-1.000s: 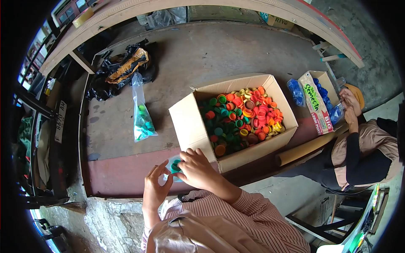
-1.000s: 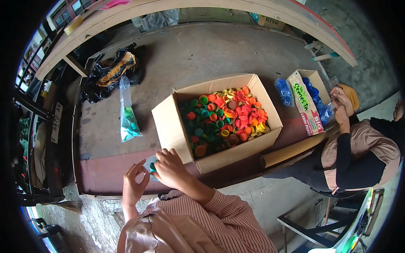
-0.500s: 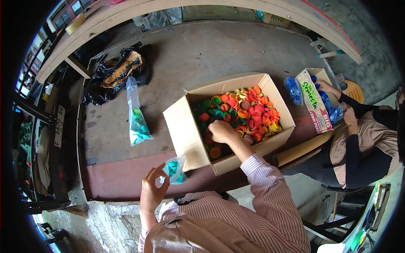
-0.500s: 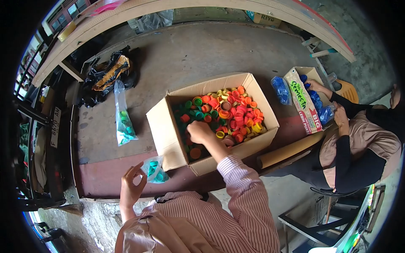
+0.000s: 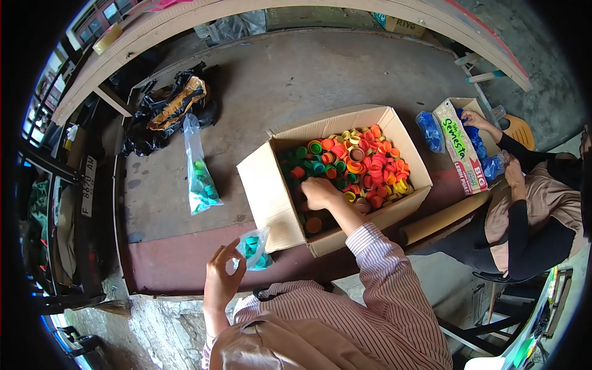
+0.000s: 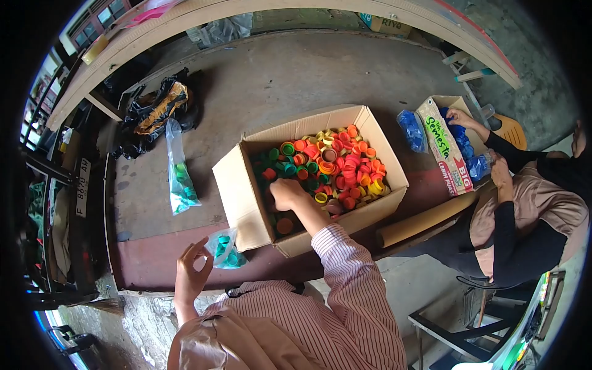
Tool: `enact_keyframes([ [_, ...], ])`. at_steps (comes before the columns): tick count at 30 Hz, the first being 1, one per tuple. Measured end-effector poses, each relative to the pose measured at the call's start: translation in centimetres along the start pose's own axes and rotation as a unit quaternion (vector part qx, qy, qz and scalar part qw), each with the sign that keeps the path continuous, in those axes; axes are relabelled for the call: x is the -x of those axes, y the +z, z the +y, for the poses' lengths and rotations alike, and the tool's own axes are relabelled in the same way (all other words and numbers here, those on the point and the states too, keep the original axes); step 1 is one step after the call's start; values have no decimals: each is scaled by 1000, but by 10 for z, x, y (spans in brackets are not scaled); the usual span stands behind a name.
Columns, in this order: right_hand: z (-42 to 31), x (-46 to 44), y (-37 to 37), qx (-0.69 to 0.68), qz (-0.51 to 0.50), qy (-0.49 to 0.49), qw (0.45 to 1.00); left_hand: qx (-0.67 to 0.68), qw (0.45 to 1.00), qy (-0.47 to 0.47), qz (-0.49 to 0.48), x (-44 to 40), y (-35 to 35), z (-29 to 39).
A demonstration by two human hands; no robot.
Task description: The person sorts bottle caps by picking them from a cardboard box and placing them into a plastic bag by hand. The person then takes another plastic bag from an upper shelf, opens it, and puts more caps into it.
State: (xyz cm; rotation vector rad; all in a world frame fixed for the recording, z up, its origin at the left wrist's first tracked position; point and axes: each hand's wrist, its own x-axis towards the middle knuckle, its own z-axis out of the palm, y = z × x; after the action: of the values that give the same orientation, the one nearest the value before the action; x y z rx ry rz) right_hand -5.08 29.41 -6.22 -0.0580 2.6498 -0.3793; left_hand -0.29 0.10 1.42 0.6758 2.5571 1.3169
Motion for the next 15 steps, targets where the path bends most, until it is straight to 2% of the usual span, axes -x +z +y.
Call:
enact_keyframes([
  [3,5,-4,8,-39,-38,8,999,2,1000,7,-2,1,1,0],
  [10,-1,-12,14,-1,-59,5,998,3,1000,17,3,2,0,-2],
  [13,2,5,-6,-39,-24,34,998,0,1000,15,12,4,-5,-2],
  [14,13,9,-2,-114,104,-77,985,0,1000,11,14,6,-6,-2],
  [15,24,14,1,-216,101,-87,967,1,1000,11,18,7,-6,-4],
])
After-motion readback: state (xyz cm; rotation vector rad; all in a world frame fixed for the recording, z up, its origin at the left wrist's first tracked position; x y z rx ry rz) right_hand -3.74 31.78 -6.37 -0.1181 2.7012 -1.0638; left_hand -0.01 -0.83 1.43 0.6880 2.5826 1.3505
